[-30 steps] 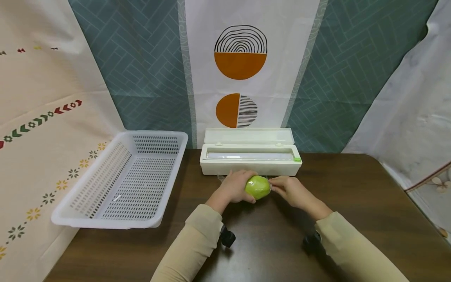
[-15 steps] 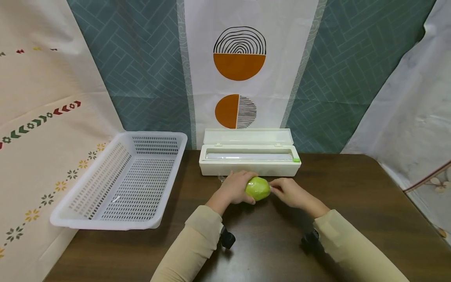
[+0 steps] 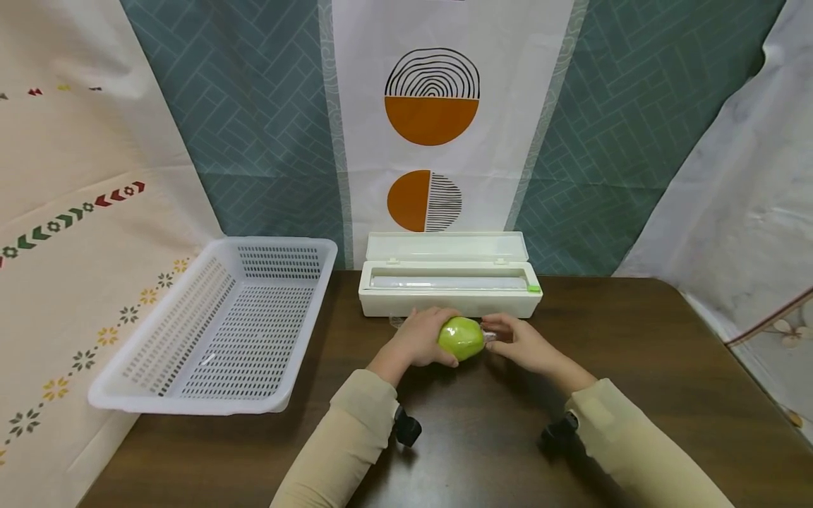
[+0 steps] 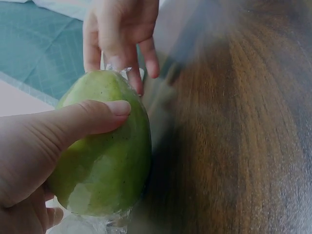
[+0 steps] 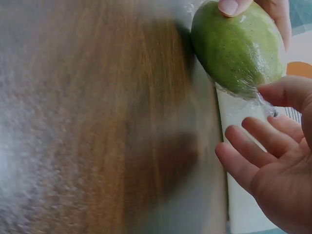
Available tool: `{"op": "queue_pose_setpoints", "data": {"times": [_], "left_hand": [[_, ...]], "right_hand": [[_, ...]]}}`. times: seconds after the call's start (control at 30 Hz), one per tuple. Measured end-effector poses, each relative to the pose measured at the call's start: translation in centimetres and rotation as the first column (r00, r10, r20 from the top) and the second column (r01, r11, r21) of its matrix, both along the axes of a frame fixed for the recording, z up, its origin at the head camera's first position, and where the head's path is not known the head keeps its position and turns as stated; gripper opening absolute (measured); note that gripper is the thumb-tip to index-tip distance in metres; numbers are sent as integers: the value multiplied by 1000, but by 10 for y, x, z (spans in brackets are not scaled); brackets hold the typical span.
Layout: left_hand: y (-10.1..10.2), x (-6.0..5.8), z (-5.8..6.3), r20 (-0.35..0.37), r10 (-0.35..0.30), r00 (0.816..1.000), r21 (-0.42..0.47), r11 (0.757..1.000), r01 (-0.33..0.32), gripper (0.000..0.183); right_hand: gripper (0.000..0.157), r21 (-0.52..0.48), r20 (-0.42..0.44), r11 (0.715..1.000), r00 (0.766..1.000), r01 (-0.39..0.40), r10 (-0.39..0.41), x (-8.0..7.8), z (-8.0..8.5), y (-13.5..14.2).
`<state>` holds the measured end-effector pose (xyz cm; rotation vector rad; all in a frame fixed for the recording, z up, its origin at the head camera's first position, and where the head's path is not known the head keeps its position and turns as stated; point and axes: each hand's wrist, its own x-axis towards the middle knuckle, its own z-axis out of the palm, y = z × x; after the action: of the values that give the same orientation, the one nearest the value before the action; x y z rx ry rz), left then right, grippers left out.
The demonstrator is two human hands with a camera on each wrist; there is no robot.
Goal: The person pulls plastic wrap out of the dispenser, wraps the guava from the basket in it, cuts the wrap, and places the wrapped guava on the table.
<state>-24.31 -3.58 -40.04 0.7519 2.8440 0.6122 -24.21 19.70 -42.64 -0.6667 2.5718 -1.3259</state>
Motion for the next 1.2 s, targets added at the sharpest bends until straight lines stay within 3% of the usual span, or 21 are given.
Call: {"op": "queue_pose_setpoints", "data": {"times": [0.1,0.4,0.9,1.0,1.07,1.13,1.2], "left_hand": [[0,-1,0,5,-3,1000,13,1000,3,81],[1,-3,-1,8,-2,1000,32,1000,1,81],[6,1,6,-2,6,1000,-20,1000,-7,81],[4,-1,5,22,-3,1000,8,1000,3,81],[1,-4,3,40,-9,999,32,999,8,81],[-2,-6,2,53,-16,998,58,998,13,81],[-5,-8,0,62,-20,998,85,996,14,80]], "right_hand": [[48,-58,51,998,998,-20,23,0,-2,1],[19,-63,78,993,993,96,-91,2,-7,-4],[21,117,74,983,986,143,-152,0,3,-8],[18,189,-32,974,992,127,-123,2,5,-3],[30,277,-162,953,984,123,-79,5,7,2],[43,368,-326,920,945,136,-9,9,8,5],[45,427,-492,891,866,154,86,10,9,8]]}}
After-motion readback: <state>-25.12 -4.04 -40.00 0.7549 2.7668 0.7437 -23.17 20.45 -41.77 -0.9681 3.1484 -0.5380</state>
